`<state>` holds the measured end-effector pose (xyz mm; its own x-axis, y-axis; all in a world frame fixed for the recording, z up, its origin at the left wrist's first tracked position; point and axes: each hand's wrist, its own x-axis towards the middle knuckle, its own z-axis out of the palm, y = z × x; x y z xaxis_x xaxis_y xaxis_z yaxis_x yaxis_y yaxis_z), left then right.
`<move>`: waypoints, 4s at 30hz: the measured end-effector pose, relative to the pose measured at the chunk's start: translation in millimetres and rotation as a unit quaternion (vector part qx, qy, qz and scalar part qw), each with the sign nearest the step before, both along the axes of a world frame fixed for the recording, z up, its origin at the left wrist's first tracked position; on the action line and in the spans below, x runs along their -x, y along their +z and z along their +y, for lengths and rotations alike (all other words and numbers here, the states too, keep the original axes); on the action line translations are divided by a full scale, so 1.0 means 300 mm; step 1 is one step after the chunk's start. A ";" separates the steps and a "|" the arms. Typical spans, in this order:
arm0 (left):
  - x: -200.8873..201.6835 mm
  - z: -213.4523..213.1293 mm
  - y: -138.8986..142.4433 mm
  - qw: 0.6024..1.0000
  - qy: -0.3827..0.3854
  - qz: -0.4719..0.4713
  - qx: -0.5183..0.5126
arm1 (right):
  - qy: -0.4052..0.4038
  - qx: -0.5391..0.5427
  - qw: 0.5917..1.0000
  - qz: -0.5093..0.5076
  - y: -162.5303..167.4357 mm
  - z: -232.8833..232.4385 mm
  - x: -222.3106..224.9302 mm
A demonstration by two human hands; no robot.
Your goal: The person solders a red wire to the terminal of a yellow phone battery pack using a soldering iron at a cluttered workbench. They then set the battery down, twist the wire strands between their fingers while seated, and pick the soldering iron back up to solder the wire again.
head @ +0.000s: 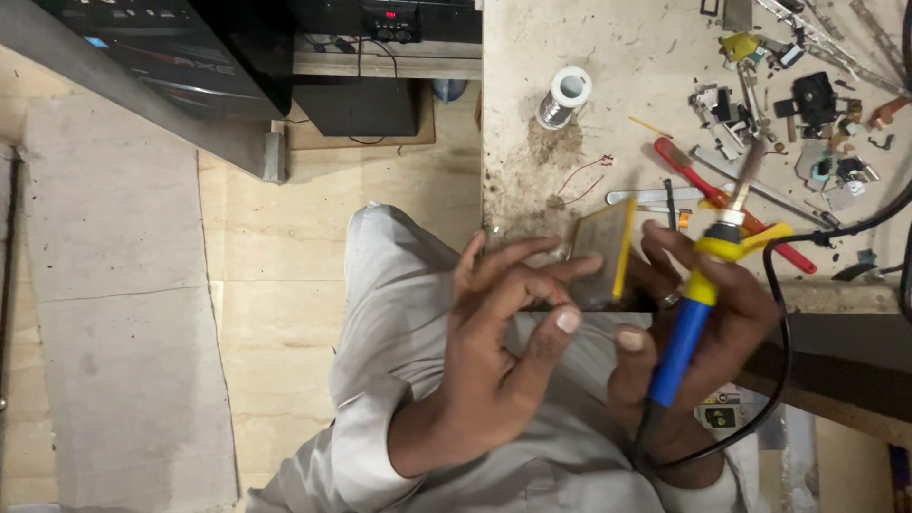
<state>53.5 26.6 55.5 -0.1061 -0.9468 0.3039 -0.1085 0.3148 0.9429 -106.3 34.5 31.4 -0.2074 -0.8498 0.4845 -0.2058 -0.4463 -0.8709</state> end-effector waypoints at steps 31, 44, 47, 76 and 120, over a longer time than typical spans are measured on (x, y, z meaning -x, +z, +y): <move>-0.051 0.007 -0.112 0.978 0.083 -0.039 0.186 | 0.006 0.049 0.991 0.121 -0.103 0.044 0.097; -0.025 -0.020 -0.162 0.965 0.042 -0.060 0.252 | 0.360 -0.185 0.703 -0.585 -0.152 0.190 0.374; -0.024 -0.021 -0.169 0.966 0.038 -0.056 0.250 | 0.202 -0.220 0.828 -0.474 -0.200 0.244 0.397; -0.036 -0.011 -0.139 0.967 0.032 -0.104 0.230 | 0.322 -0.186 0.753 -0.544 -0.244 0.326 0.406; -0.055 -0.029 -0.092 0.958 0.009 -0.127 0.256 | 0.024 0.136 0.990 0.000 -0.334 0.304 0.313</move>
<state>70.1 17.8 28.1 -0.2236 -0.6830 0.6954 -0.3242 0.7249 0.6077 -200.2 125.6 -68.9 -0.1709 -0.6962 0.6972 -0.1785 -0.6741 -0.7168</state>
